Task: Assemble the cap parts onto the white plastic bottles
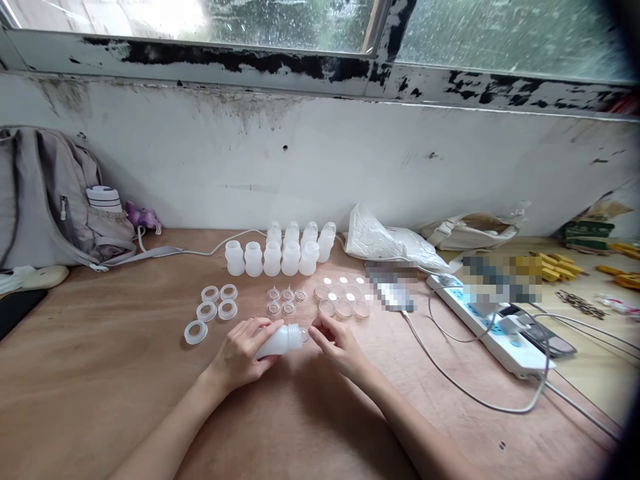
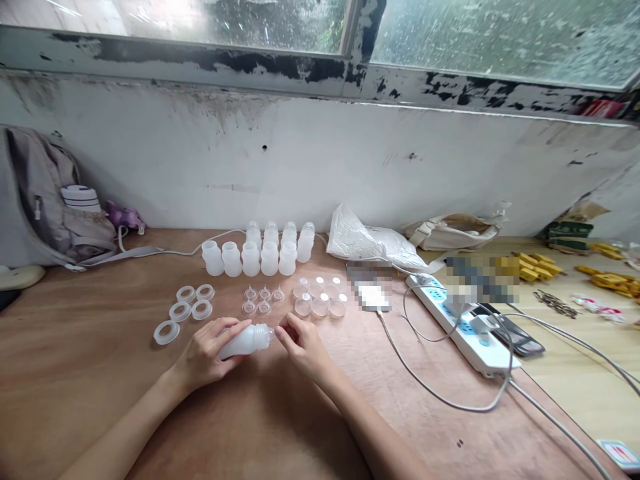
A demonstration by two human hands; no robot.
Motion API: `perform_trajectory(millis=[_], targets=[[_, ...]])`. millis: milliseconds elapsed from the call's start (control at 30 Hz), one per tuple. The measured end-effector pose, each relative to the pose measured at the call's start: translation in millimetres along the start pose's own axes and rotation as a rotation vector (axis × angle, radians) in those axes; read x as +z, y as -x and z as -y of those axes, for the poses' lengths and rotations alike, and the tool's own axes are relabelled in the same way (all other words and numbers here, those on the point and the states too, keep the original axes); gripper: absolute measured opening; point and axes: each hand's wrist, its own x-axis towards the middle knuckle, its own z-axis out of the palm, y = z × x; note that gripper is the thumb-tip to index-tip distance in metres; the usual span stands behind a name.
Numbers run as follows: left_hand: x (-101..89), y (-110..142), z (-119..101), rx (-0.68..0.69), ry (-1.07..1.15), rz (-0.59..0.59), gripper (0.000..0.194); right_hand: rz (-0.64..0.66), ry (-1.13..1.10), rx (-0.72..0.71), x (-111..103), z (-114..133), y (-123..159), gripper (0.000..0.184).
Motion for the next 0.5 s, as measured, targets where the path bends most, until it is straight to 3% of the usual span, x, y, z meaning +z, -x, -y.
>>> perform_trajectory(millis=[100, 200, 267, 333, 400, 500], targets=[[-0.1, -1.7, -4.4, -0.053, 0.122, 0.011, 0.051, -0.026, -0.094, 0.046, 0.1, 0.4, 0.0, 0.026], [-2.4, -5.5, -14.4, -0.212, 0.375, 0.018, 0.049, 0.050, -0.374, 0.105, 0.6, 6.1, -0.1, 0.022], [-4.8, -8.1, -21.9, -0.339, 0.557, 0.084, 0.044, 0.148, -0.532, 0.107, 2.4, 10.4, 0.2, 0.034], [-6.9, -9.9, -27.5, -0.424, 0.670, 0.169, 0.039, 0.182, -0.598, 0.119, 6.1, 12.2, 1.0, 0.031], [-7.4, -10.4, -29.9, -0.439, 0.662, 0.167, 0.038, 0.122, -0.597, 0.149, 10.5, 11.2, 2.0, 0.023], [-4.7, -8.7, -27.8, -0.379, 0.546, 0.082, 0.040, 0.079, -0.601, 0.167, 15.0, 8.3, 3.1, 0.028]])
